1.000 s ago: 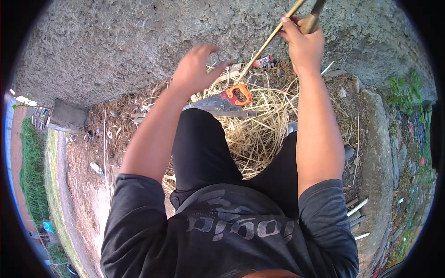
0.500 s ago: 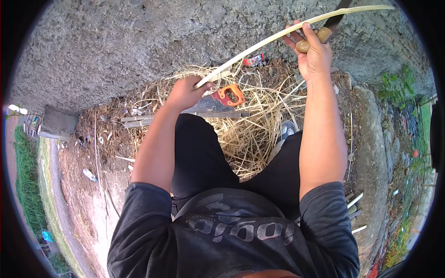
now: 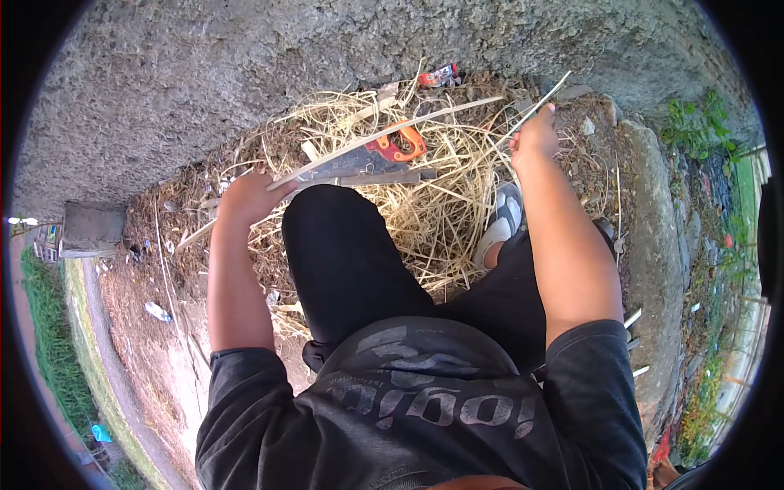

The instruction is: Scraping a thin strip of bamboo with a knife to smooth or thin it for manufacturing.

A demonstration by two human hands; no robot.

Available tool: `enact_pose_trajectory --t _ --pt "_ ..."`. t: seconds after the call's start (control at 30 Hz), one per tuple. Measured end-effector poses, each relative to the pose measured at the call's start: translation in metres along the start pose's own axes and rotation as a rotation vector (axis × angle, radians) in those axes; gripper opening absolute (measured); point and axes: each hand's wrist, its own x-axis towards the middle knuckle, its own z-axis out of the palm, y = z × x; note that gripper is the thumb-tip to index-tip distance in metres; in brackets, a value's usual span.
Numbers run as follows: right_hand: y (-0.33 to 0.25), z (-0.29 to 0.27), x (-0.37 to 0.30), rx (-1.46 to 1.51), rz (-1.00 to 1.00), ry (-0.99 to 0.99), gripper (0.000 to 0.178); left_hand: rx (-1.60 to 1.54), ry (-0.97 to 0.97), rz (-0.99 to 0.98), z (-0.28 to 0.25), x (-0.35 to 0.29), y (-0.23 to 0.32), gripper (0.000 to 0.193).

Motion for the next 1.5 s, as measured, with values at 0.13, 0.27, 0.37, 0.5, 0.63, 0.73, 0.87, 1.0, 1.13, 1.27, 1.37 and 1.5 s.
enact_pose_trajectory --t 0.13,0.27,0.37,0.5,0.63,0.73,0.87,1.0,1.13,1.27,1.37,1.5 --pt "0.039 0.016 -0.031 -0.228 -0.117 -0.256 0.058 -0.021 0.008 -0.178 -0.012 -0.041 -0.025 0.066" --pt "0.101 0.036 -0.034 -0.529 -0.348 -0.492 0.060 -0.031 0.041 -0.152 -0.013 -0.059 -0.061 0.070" --pt "0.133 0.038 -0.068 -0.772 -0.576 -0.654 0.067 -0.035 0.028 -0.206 -0.013 -0.070 -0.082 0.072" --pt "0.149 0.016 -0.098 -0.838 -0.718 -0.869 0.055 -0.054 -0.053 -0.286 -0.012 -0.071 -0.067 0.076" --pt "0.149 0.014 -0.099 -0.905 -0.925 -1.039 0.049 -0.016 -0.060 -0.247 -0.007 -0.056 -0.051 0.078" --pt "0.154 0.016 -0.094 -0.984 -1.000 -1.088 0.047 -0.024 -0.166 -0.267 -0.027 -0.054 -0.040 0.079" --pt "0.169 0.011 -0.044 -1.238 -0.676 -0.865 0.051 0.006 -0.108 -0.247 -0.010 -0.049 -0.043 0.081" --pt "0.163 0.013 -0.010 -1.271 -0.636 -0.677 0.056 -0.010 -0.126 -0.227 -0.005 -0.048 -0.040 0.082" --pt "0.174 0.018 -0.047 -1.084 -0.748 -0.808 0.055 -0.022 -0.104 -0.239 -0.012 -0.042 -0.042 0.083" --pt "0.178 0.019 -0.060 -1.130 -0.944 -1.015 0.057 -0.007 -0.112 -0.229 -0.017 -0.040 -0.044 0.082" --pt "0.176 0.012 -0.013 -1.207 -0.513 -0.689 0.059 -0.013 -0.142 -0.256 -0.014 -0.044 -0.031 0.082" --pt "0.172 0.011 0.013 -1.299 -0.568 -0.589 0.058 -0.030 -0.127 -0.221 0.002 -0.039 -0.038 0.082"
